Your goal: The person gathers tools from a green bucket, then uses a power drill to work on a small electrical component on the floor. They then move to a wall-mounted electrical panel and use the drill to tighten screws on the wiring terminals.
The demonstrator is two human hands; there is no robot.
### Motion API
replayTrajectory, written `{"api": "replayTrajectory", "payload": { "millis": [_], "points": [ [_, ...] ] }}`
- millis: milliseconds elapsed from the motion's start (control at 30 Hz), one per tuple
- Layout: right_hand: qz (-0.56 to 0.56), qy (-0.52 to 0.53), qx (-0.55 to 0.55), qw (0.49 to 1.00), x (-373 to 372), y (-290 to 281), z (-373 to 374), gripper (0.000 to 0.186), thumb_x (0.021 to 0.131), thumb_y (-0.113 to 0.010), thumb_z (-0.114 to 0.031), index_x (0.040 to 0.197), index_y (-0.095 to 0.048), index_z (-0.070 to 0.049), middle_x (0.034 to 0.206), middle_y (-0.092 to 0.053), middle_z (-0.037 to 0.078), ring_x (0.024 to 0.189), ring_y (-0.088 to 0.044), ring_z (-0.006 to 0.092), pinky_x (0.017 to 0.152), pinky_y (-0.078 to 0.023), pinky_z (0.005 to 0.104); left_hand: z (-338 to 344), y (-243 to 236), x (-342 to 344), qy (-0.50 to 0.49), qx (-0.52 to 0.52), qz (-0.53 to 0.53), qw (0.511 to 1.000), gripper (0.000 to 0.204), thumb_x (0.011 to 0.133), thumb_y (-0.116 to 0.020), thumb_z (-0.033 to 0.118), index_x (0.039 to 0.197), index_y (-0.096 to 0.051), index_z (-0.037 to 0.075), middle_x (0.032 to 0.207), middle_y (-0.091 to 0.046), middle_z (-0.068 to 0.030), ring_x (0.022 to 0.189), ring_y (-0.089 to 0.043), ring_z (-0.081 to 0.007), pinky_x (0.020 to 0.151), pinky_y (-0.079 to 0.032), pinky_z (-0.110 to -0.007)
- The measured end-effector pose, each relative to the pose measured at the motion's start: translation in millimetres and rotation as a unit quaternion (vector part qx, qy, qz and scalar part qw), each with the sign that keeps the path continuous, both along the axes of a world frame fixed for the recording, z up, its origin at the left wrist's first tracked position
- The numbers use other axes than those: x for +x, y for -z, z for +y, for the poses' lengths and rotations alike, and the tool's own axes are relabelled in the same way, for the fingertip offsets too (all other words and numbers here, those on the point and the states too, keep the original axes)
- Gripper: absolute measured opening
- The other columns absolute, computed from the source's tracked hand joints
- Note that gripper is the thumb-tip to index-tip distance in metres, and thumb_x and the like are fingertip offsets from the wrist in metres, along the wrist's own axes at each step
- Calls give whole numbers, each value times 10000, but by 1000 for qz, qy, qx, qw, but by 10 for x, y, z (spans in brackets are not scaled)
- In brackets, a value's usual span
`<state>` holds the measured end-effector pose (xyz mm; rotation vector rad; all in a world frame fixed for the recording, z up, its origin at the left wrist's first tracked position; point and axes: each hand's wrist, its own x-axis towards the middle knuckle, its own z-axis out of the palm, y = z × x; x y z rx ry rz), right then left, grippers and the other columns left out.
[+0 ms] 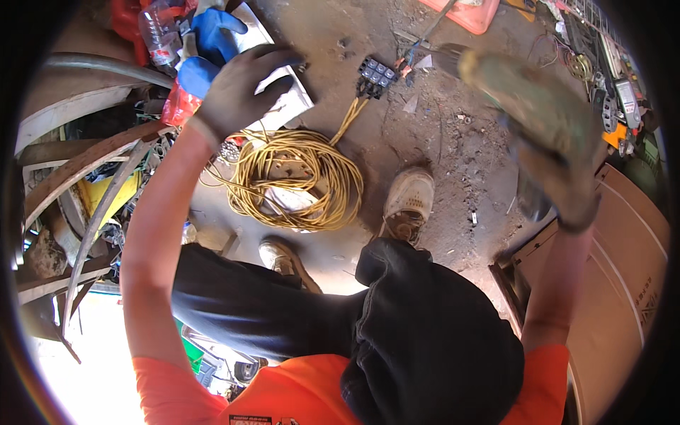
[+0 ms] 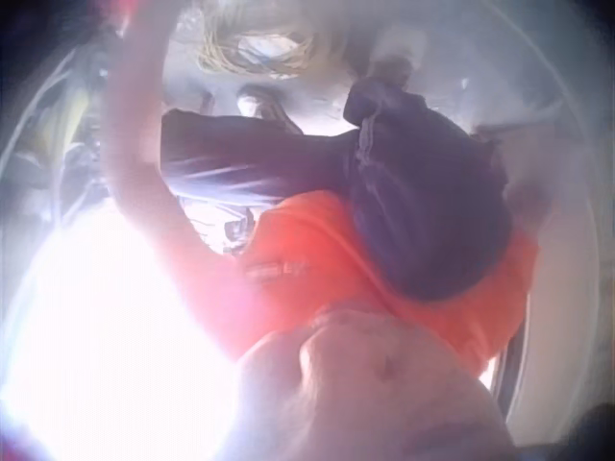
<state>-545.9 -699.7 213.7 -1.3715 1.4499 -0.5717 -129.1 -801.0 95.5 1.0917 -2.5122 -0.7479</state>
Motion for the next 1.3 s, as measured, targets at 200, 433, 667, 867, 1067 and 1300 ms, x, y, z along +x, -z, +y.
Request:
{"api": "replayTrajectory", "payload": {
  "millis": [200, 433, 667, 867, 1067, 1300],
  "points": [
    [227, 31, -123, 966, -78, 698, 712, 767, 758, -649, 47, 1455, -343, -43, 1251, -560, 166, 1120, -556, 322, 951, -458, 409, 950, 171, 1061, -165, 407, -138, 888, 269, 872, -632, 287, 1018, -690, 70, 925, -702, -164, 824, -688, -274, 767, -531, -365],
    [425, 18, -143, 894, -386, 1921, 900, 874, 715, -664, 0, 1494, -298, -148, 1223, -541, 239, 1119, -521, 439, 948, -435, 504, 1202, 101, 1078, -225, 302, -433, 819, 665, 809, -709, 384, 1305, -430, 40, 1360, -435, -245, 1158, -540, -390, 993, -451, -427],
    [470, 20, -93, 878, -480, 2149, 966, 903, 735, -662, -41, 1517, -227, -162, 1268, -505, 255, 1128, -518, 441, 942, -448, 507, 722, 527, 1278, -197, -10, -427, 883, 874, 730, -725, 394, 1443, -337, 69, 1457, -360, -170, 1335, -350, -338, 1057, -360, -452],
    [442, -17, -62, 895, -370, 1790, 814, 870, 734, -695, -75, 1495, -278, -143, 1251, -510, 252, 1127, -520, 435, 961, -442, 480, 548, 824, 1260, -187, -105, -421, 881, 570, 769, -687, 284, 1285, -498, 132, 1330, -505, -98, 1233, -462, -308, 1016, -368, -473],
    [465, -8, -73, 882, -11, 1593, 649, 706, 751, -716, -121, 1398, -432, -103, 1253, -521, 229, 1137, -523, 418, 961, -445, 466, 360, 616, 1294, -114, -46, -475, 871, 266, 813, -629, 302, 1041, -670, 172, 1097, -643, -64, 1065, -580, -270, 980, -376, -485],
    [300, -28, -220, 928, 807, 1233, 323, 468, 876, -667, -204, 1285, -536, -19, 1191, -586, 185, 1168, -538, 329, 981, -445, 428, 706, -255, 1109, -250, 300, -147, 909, 156, 954, -554, 175, 927, -620, 36, 812, -667, -77, 717, -640, -163, 626, -473, -305]
  ]
}}
